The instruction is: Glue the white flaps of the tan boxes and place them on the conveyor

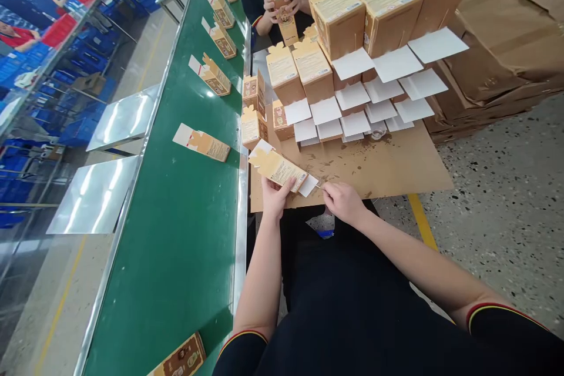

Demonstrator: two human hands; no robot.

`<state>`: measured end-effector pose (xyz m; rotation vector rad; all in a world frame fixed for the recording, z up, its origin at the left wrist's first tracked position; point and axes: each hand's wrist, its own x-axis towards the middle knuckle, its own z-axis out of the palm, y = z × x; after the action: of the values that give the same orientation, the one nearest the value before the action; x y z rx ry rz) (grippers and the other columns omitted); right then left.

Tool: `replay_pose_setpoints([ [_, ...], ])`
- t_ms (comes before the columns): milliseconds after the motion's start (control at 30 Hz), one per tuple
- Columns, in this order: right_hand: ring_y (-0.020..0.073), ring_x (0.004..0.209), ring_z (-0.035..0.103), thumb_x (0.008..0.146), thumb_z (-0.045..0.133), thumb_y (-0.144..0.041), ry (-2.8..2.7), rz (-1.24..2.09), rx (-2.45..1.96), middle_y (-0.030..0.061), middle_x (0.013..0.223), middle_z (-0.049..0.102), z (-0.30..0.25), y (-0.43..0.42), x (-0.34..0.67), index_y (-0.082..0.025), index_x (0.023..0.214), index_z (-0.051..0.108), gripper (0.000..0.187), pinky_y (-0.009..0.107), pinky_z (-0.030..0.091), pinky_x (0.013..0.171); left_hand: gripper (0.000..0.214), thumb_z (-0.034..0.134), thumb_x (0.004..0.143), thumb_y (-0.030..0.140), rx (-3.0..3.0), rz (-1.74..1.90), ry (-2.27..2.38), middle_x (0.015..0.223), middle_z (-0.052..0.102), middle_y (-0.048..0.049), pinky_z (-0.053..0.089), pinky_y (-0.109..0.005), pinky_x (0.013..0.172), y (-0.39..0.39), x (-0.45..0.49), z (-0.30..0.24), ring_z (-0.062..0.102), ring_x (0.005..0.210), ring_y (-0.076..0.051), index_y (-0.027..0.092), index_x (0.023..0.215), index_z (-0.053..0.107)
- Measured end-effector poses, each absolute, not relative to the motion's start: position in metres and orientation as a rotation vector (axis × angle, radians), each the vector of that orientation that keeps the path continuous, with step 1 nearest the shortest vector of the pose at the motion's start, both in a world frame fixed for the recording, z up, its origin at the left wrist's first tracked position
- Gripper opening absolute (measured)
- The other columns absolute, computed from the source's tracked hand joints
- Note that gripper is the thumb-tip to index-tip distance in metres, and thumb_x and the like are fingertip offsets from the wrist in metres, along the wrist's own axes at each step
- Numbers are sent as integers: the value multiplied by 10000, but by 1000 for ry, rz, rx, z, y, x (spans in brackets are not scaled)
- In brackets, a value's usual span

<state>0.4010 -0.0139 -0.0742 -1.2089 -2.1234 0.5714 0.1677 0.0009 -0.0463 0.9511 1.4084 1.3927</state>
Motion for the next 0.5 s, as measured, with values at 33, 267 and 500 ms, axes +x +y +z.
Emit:
replay_pose_setpoints([
  [33, 209, 666, 530, 1053, 497, -129, -2133, 573, -1200, 53, 712, 653, -76, -14, 401, -214, 881, 683, 267, 348, 410, 695, 871, 1081, 664, 598, 951, 1392, 1413, 1390, 785, -145, 621, -524, 1166, 0, 169, -45, 788, 1289, -321, 262, 1329, 631],
  [267, 188, 674, 540, 1069, 518, -125, -2156, 595, -1098, 29, 708, 622, -70, -27, 404, -226, 816, 618, 290, 322, 421, 724, 885, 1076, 685, 537, 1099, 1396, 1502, 1356, 743, -127, 622, -498, 1159, -8, 185, -45, 756, 1329, -324, 271, 1322, 522],
  [500, 164, 593, 552, 1069, 548, -213, -1895, 697, -1233, -1, 645, 603, -48, -51, 451, -242, 858, 711, 268, 303, 481, 651, 785, 1034, 729, 373, 1249, 1281, 1703, 1296, 729, -138, 638, -492, 1096, -28, 200, -48, 751, 1302, -355, 272, 1279, 483],
])
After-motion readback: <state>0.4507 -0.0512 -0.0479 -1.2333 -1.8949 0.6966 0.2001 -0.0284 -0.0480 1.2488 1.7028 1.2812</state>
